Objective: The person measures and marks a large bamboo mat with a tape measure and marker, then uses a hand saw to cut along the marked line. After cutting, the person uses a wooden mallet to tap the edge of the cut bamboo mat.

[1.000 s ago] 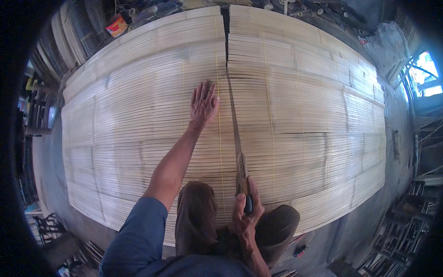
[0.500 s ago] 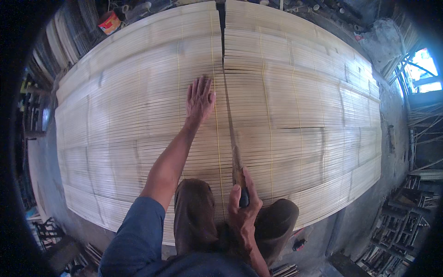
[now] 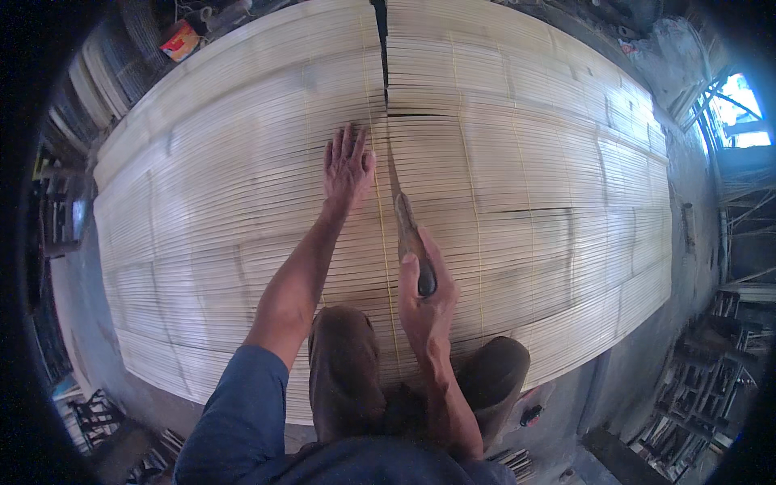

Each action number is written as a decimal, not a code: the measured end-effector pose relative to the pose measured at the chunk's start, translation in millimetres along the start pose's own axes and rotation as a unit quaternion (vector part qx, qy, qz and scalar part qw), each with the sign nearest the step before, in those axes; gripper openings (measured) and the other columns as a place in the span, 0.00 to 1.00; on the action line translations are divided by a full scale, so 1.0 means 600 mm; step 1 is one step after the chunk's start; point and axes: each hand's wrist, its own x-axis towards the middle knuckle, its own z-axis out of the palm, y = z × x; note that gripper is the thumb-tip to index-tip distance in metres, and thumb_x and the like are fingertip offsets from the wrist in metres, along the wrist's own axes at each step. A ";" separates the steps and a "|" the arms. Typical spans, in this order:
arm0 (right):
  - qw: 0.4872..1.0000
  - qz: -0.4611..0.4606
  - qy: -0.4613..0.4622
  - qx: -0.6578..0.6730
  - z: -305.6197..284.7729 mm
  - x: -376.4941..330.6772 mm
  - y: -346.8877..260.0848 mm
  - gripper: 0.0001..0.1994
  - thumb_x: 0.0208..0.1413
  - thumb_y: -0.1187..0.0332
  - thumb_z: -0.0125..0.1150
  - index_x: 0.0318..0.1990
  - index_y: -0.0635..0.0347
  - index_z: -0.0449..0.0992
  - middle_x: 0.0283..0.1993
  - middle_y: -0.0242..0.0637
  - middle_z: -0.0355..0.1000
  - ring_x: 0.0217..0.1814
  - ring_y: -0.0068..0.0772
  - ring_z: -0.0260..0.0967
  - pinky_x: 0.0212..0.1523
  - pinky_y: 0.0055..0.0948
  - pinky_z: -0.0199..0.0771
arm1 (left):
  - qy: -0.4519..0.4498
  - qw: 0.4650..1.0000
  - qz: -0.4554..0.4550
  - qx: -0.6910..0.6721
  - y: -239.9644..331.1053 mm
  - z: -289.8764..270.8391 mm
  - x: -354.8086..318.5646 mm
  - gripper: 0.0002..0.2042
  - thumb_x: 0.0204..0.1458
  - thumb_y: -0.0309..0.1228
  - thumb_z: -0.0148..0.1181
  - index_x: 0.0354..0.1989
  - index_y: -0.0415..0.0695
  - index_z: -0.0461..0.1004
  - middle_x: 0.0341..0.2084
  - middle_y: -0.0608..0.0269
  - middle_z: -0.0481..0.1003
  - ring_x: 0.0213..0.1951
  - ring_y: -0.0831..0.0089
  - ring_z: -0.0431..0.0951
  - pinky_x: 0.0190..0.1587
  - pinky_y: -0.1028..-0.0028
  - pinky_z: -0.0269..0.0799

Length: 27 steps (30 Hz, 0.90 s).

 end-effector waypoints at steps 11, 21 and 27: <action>0.998 0.059 0.003 -0.003 -0.053 -0.089 0.057 0.21 0.65 0.71 0.50 0.64 0.67 0.67 0.45 0.41 0.76 0.42 0.21 0.70 0.43 0.23 0.72 | 0.000 1.000 0.002 0.000 -0.004 0.008 0.000 0.27 0.63 0.44 0.44 0.69 0.51 0.59 0.70 0.54 0.54 0.71 0.53 0.53 0.71 0.54 0.46; 1.000 -0.018 0.011 -0.013 -0.007 0.005 0.068 0.21 0.64 0.68 0.53 0.61 0.72 0.68 0.41 0.40 0.76 0.41 0.22 0.70 0.43 0.23 0.71 | -0.029 0.999 -0.016 -0.001 -0.008 -0.002 -0.002 0.27 0.62 0.45 0.44 0.70 0.52 0.59 0.70 0.55 0.55 0.71 0.55 0.52 0.72 0.54 0.44; 0.999 -0.021 0.026 0.003 -0.021 -0.018 0.073 0.19 0.65 0.69 0.53 0.61 0.68 0.69 0.41 0.41 0.76 0.38 0.23 0.69 0.42 0.24 0.71 | -0.019 1.000 -0.009 -0.002 0.005 0.000 0.003 0.27 0.62 0.45 0.43 0.70 0.52 0.58 0.71 0.56 0.54 0.71 0.55 0.51 0.72 0.55 0.44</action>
